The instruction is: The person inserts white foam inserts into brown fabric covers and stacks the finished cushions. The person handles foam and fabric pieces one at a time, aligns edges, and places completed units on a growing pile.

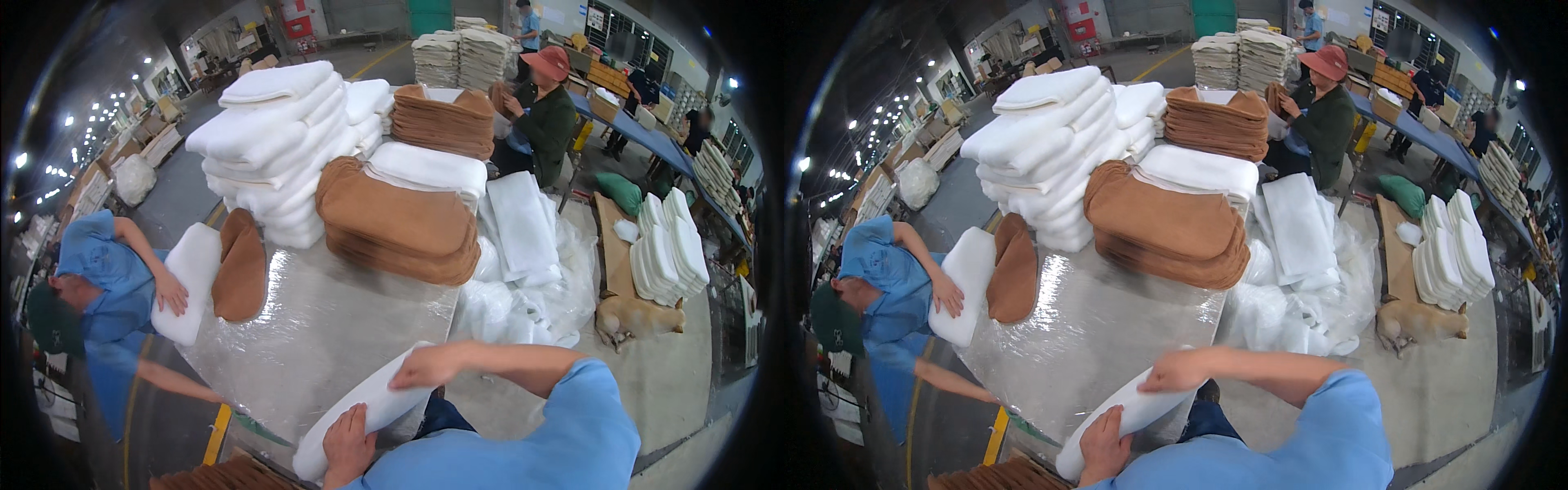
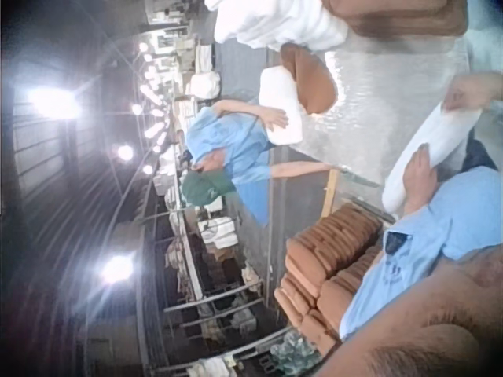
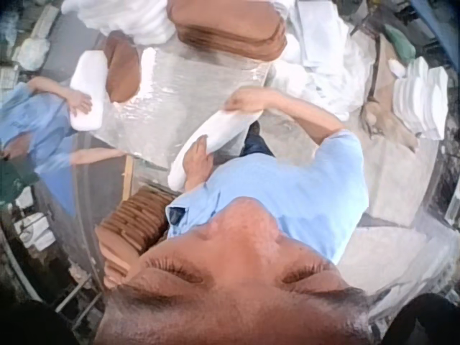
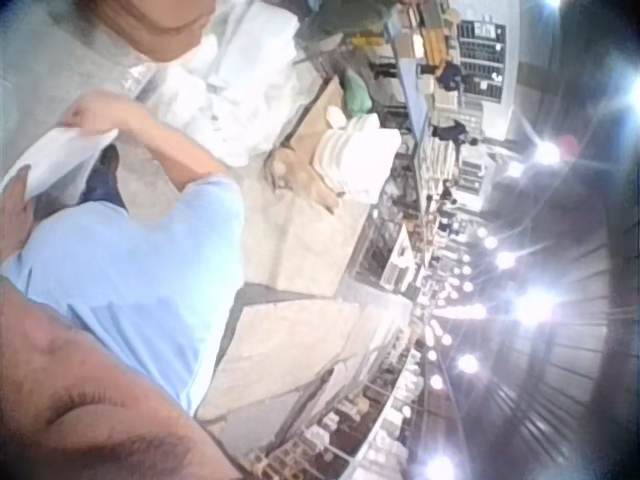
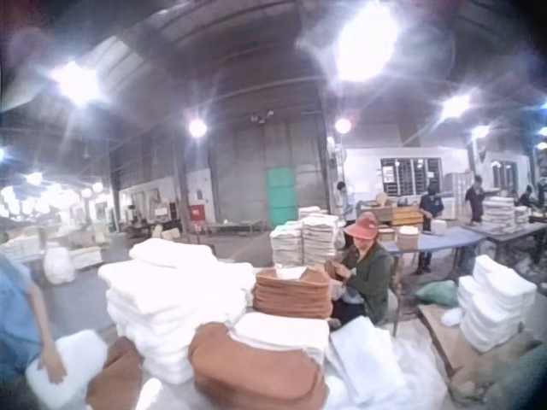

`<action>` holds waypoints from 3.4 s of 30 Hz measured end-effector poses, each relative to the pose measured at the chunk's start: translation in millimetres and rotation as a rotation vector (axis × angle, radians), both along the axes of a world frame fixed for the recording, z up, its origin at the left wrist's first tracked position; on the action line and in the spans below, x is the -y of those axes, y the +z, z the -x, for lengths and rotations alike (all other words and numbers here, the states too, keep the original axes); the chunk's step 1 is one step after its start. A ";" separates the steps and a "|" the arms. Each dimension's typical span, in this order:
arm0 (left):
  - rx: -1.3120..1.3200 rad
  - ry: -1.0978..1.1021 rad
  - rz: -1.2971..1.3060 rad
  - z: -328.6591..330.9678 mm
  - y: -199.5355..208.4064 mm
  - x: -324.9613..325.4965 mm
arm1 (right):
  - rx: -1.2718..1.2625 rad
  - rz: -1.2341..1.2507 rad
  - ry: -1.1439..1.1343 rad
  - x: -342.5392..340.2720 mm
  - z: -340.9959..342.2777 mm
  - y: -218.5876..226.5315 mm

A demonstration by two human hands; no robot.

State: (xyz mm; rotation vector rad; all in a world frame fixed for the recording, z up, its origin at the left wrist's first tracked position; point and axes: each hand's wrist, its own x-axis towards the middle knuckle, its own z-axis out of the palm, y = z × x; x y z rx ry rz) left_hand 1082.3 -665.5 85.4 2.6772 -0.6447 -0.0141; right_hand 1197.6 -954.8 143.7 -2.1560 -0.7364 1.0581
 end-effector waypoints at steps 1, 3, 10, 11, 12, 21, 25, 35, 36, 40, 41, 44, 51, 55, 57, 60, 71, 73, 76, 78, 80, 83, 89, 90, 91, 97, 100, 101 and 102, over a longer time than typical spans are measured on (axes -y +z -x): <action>-0.005 -0.014 0.024 -1.9 0.4 1.7 | 0.010 0.014 -0.005 -2.9 6.5 -9.3; 0.015 -0.057 0.048 -2.2 -4.1 6.8 | 0.024 0.047 -0.016 -3.0 9.3 -41.5; -0.001 -0.006 0.024 0.7 -3.7 6.3 | -0.090 -0.231 -0.066 7.7 -3.6 -30.3; 0.002 0.007 0.027 -1.1 -4.1 2.7 | -0.062 -0.144 -0.037 3.7 -2.1 -30.9; 0.005 0.022 0.028 -4.7 -6.1 -0.4 | -0.034 -0.058 -0.008 -1.1 -2.6 -31.7; -0.053 0.052 0.076 -30.2 3.2 -8.1 | 0.005 -0.139 -0.606 65.6 -6.5 -89.0; -0.098 0.022 0.113 -37.0 11.1 -7.9 | -0.123 -0.151 -0.907 82.4 16.2 -121.7; -0.236 0.133 -0.037 -66.3 30.9 7.7 | -0.310 -0.415 -1.200 144.2 -31.1 -139.6; -0.286 0.150 -0.042 -71.5 37.6 16.6 | -0.275 -0.461 -1.248 163.1 -44.8 -140.2; -0.448 0.288 -0.127 -93.3 46.1 33.8 | -0.129 -0.665 -1.454 250.1 -132.3 -130.9; -0.486 0.272 -0.177 -105.7 36.3 38.7 | -0.074 -0.666 -1.502 297.7 -148.7 -130.0; -0.540 0.395 -0.315 -103.9 36.1 36.8 | -0.035 -0.709 -1.799 344.2 -228.3 -131.7; -0.499 0.505 -0.278 -95.4 45.7 58.7 | -0.255 -0.845 -2.001 421.9 -352.3 -178.0; -0.472 0.542 -0.306 -100.8 47.7 63.1 | -0.460 -1.322 -1.738 432.6 -397.6 -179.0; -0.471 0.541 -0.361 -108.0 54.2 66.9 | -0.522 -1.248 -1.676 428.3 -415.7 -168.7; -0.401 0.492 -0.380 -106.5 44.8 59.2 | -0.428 -1.199 -1.570 433.8 -431.3 -127.1; -0.559 0.480 -0.481 -113.0 36.6 33.3 | 0.054 -1.486 -1.592 421.3 -266.7 -19.9; -0.550 0.468 -0.432 -120.2 28.5 35.2 | 0.056 -1.562 -1.597 427.7 -251.2 4.8; -0.522 0.476 -0.305 -120.2 18.7 27.9 | 0.170 -1.663 -1.510 408.4 -260.0 30.8; -0.517 0.555 -0.235 -99.8 16.6 19.1 | 0.101 -1.750 -1.453 354.2 -280.5 56.8; -0.424 0.489 -0.199 -104.8 14.8 18.8 | 0.025 -1.827 -1.324 327.7 -288.0 78.9; -0.346 0.486 -0.169 -103.3 13.0 19.8 | -0.085 -1.889 -1.196 262.5 -307.6 115.5; -0.325 0.548 -0.166 -91.9 15.1 18.9 | -0.075 -1.954 -0.769 118.2 -374.3 163.0; -0.309 0.563 -0.166 -81.7 19.1 17.0 | -0.211 -1.917 -0.804 83.6 -384.7 173.6; -0.299 0.615 -0.184 -67.9 24.4 16.3 | -0.344 -1.877 -0.841 45.9 -393.0 186.2; -0.282 0.442 -0.176 -114.8 10.7 46.8 | -0.388 -1.894 -0.978 3.0 -491.9 198.5; -0.343 0.540 -0.211 -100.8 21.6 38.6 | -0.437 -1.423 -1.012 -10.4 -462.0 159.3; -0.357 0.579 -0.223 -93.7 25.4 36.2 | -0.411 -1.357 -0.991 -9.9 -446.7 141.4; -0.367 0.607 -0.229 -90.8 27.3 35.7 | -0.372 -1.290 -0.977 -0.9 -433.5 123.0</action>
